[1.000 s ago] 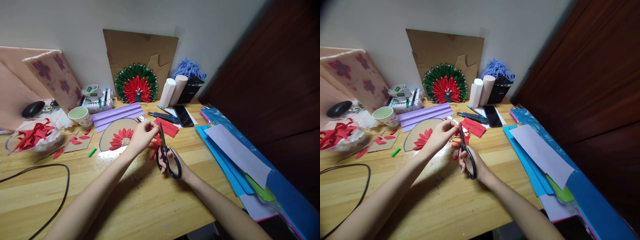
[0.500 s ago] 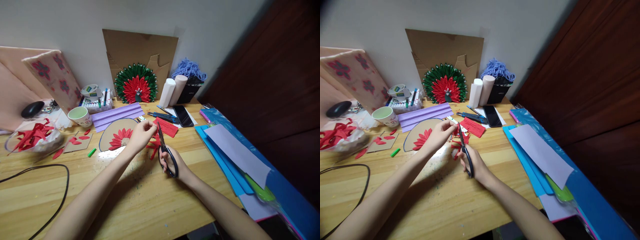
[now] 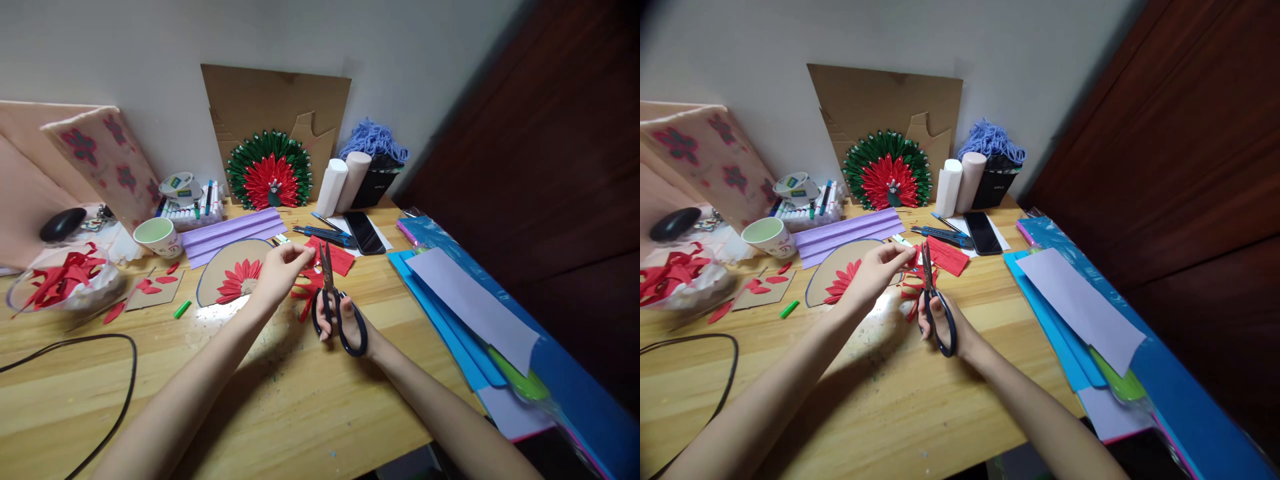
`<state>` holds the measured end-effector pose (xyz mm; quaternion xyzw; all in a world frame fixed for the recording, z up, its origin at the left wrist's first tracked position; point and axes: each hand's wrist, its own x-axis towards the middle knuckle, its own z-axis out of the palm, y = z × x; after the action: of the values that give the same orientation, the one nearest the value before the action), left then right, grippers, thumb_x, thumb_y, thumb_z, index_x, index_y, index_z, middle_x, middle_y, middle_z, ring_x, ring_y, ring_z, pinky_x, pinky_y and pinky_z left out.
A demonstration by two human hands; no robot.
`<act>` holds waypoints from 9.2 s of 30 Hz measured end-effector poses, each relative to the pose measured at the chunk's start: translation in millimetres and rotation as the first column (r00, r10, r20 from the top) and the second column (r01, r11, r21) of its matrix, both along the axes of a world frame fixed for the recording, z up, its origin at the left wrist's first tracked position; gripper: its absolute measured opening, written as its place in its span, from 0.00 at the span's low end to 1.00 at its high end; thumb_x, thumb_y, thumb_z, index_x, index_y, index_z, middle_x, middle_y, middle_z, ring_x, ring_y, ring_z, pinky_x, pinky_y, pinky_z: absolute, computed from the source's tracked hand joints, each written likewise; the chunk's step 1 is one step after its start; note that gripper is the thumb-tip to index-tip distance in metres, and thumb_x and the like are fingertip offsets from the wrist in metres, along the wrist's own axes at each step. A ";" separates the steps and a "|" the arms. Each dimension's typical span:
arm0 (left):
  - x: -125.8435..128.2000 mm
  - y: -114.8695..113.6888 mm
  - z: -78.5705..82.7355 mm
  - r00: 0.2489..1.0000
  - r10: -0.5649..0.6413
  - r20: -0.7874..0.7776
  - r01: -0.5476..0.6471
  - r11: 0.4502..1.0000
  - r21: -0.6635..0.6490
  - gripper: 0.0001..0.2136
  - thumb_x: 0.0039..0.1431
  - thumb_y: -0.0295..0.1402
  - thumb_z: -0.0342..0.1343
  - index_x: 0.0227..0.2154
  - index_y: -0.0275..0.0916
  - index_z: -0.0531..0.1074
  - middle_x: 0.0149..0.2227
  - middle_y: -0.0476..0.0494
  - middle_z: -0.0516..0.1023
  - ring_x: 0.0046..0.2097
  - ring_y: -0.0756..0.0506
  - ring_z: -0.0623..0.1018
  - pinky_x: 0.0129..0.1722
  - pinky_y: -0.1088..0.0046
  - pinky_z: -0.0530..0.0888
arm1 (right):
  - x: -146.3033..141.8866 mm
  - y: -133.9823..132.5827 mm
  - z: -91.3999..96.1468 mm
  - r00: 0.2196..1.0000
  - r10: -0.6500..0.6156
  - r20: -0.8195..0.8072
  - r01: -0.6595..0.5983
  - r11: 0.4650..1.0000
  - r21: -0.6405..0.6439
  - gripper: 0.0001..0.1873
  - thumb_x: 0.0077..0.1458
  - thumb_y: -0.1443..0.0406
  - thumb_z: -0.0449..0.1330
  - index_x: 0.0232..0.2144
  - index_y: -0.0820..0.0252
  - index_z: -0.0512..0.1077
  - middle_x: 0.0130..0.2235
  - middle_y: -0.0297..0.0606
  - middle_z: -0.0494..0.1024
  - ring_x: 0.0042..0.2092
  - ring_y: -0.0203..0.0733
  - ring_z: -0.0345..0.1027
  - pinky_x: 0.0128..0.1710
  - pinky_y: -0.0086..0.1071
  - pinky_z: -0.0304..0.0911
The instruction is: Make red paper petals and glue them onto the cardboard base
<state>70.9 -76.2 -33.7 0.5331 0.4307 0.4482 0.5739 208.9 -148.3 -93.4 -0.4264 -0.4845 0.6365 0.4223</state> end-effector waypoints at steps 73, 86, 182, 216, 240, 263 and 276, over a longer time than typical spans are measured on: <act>-4.5 -2.6 8.1 0.998 -0.025 0.066 0.035 0.988 -0.150 0.12 0.44 0.40 0.64 0.28 0.35 0.77 0.29 0.45 0.77 0.31 0.50 0.73 0.37 0.73 0.70 | 19.4 10.4 13.4 0.667 -0.157 0.728 0.054 0.985 0.163 0.22 0.54 0.47 0.52 0.24 0.58 0.66 0.20 0.32 0.69 0.22 0.37 0.63 0.22 0.28 0.53; 0.3 -9.3 12.0 0.996 -0.004 0.088 0.025 0.973 -0.229 0.09 0.48 0.32 0.62 0.31 0.32 0.73 0.27 0.47 0.76 0.29 0.51 0.76 0.35 0.75 0.71 | 24.0 17.2 31.3 0.597 -0.448 0.666 0.147 0.877 0.458 0.10 0.57 0.59 0.54 0.37 0.59 0.68 0.41 0.42 0.75 0.44 0.45 0.71 0.44 0.37 0.64; -61.8 -36.0 85.9 0.974 0.132 -0.186 -0.015 0.852 0.523 0.05 0.52 0.27 0.59 0.32 0.39 0.79 0.31 0.46 0.81 0.33 0.47 0.80 0.34 0.74 0.78 | -23.9 46.2 134.2 0.877 -0.418 0.239 -0.027 0.453 0.891 0.08 0.49 0.70 0.63 0.34 0.55 0.75 0.31 0.35 0.78 0.33 0.39 0.72 0.35 0.34 0.69; -70.0 -37.1 87.9 0.995 0.050 -0.086 0.001 0.859 0.512 0.06 0.52 0.24 0.60 0.33 0.39 0.78 0.33 0.48 0.82 0.35 0.48 0.81 0.37 0.76 0.79 | -29.4 41.6 134.8 0.864 -0.451 0.223 -0.029 0.397 0.917 0.07 0.48 0.74 0.62 0.31 0.59 0.74 0.29 0.32 0.77 0.29 0.34 0.70 0.30 0.29 0.66; -67.2 -37.3 101.2 0.997 -0.072 -0.020 0.074 0.958 0.276 0.01 0.50 0.26 0.62 0.27 0.38 0.77 0.27 0.50 0.81 0.29 0.52 0.80 0.29 0.85 0.76 | -27.1 38.6 141.3 0.813 -0.534 0.234 -0.269 0.011 0.963 0.08 0.51 0.74 0.60 0.34 0.58 0.69 0.29 0.38 0.78 0.31 0.35 0.73 0.31 0.25 0.70; -69.5 -35.3 103.8 0.977 -0.130 -0.169 0.150 0.982 0.115 0.09 0.51 0.35 0.61 0.19 0.37 0.75 0.19 0.49 0.75 0.21 0.52 0.73 0.17 0.82 0.67 | -18.0 39.1 139.0 0.828 -0.461 0.318 -0.350 0.017 0.937 0.13 0.52 0.73 0.60 0.40 0.56 0.71 0.34 0.39 0.79 0.35 0.36 0.74 0.33 0.26 0.72; -73.2 -35.0 103.0 0.956 -0.264 -0.130 0.273 0.961 0.054 0.10 0.55 0.35 0.57 0.23 0.36 0.76 0.24 0.46 0.77 0.21 0.54 0.70 0.20 0.81 0.68 | -17.1 41.2 141.5 0.838 -0.456 0.300 -0.342 -0.010 0.940 0.14 0.50 0.73 0.62 0.39 0.54 0.72 0.34 0.37 0.80 0.33 0.37 0.75 0.32 0.26 0.72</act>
<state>-2.4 -111.2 69.2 0.6330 0.3725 0.3478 0.5828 191.7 -107.1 48.1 -0.1761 -0.8637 -0.0716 0.4668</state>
